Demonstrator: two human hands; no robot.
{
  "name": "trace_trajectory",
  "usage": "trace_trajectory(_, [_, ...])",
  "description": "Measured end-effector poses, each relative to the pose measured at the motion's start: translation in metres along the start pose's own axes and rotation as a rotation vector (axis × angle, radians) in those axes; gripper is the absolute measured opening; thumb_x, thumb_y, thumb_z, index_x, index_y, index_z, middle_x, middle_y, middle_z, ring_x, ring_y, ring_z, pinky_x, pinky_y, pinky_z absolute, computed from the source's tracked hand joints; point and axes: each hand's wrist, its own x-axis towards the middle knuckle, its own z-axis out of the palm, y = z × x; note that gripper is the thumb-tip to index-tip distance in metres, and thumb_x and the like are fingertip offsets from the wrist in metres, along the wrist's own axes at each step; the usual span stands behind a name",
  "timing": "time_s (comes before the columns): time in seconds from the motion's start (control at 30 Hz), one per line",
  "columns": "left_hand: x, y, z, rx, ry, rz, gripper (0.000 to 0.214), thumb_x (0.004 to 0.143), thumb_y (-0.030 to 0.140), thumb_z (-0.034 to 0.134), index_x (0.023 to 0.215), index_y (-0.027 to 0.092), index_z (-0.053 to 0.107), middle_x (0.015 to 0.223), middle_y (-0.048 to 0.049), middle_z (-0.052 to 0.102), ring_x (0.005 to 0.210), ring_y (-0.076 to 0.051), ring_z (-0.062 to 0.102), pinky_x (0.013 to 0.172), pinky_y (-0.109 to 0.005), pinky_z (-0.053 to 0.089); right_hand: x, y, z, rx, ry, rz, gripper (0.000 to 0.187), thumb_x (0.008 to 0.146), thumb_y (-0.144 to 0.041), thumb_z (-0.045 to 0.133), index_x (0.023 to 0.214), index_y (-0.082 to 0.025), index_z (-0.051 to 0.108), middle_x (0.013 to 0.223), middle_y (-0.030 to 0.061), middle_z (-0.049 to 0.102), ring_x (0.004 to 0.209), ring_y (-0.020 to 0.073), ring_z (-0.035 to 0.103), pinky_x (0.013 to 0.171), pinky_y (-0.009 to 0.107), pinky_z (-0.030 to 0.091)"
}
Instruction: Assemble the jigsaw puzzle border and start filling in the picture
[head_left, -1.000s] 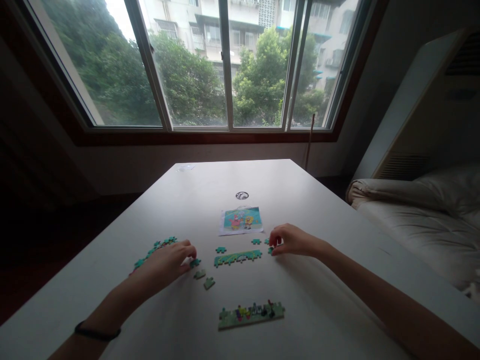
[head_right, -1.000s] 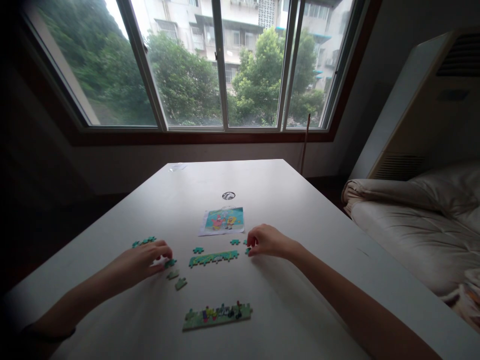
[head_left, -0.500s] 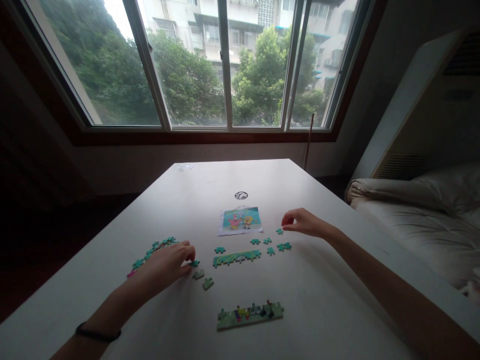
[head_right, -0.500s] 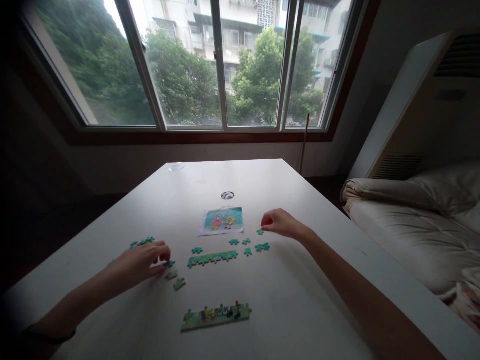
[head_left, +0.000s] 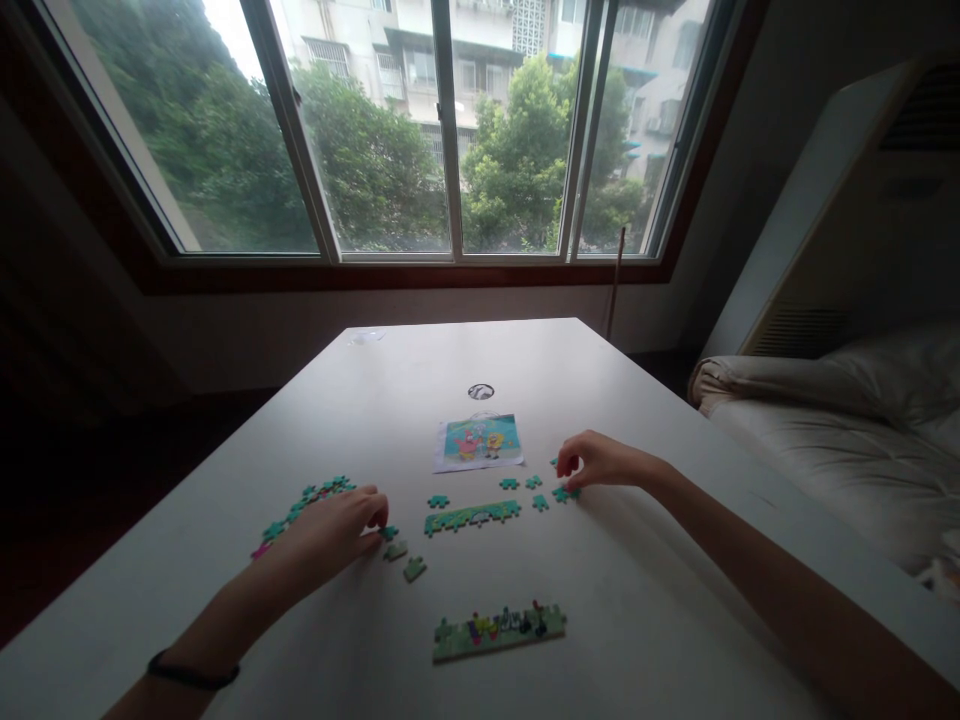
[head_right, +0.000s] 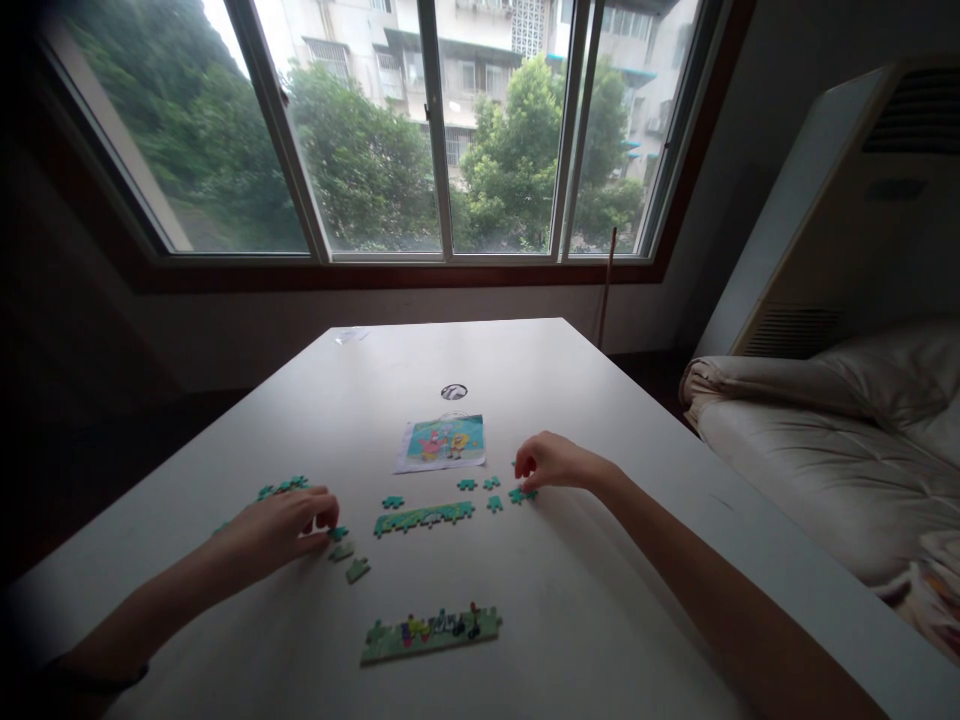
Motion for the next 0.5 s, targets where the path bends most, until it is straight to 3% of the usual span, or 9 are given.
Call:
trace_trajectory(0.23, [0.0019,-0.0032,0.0035,-0.003,-0.008,-0.018,0.013,0.073,0.019,0.051,0.078,0.023,0.062,0.085,-0.0019,0.063,0.078,-0.020,0.058,0.061,-0.025,0.037,-0.0024,0.0026,-0.0023,-0.021,-0.026,0.028,0.016,0.069,-0.026,0.063,0.077,-0.014,0.071,0.077,0.0056,0.067,0.070,0.0164,0.059,0.062,0.023,0.042])
trace_trajectory(0.5, [0.0025,-0.0033,0.0044,-0.013,-0.011,-0.016,0.014,0.073,0.018,0.050,0.079,0.022,0.062,0.085,-0.0021,0.063,0.077,-0.020,0.058,0.062,-0.026,0.037,-0.0036,0.0079,-0.0041,-0.058,-0.064,0.101,0.019,0.058,-0.027,0.072,0.073,-0.017,0.069,0.072,0.0012,0.063,0.065,0.0152,0.057,0.056,0.022,0.037])
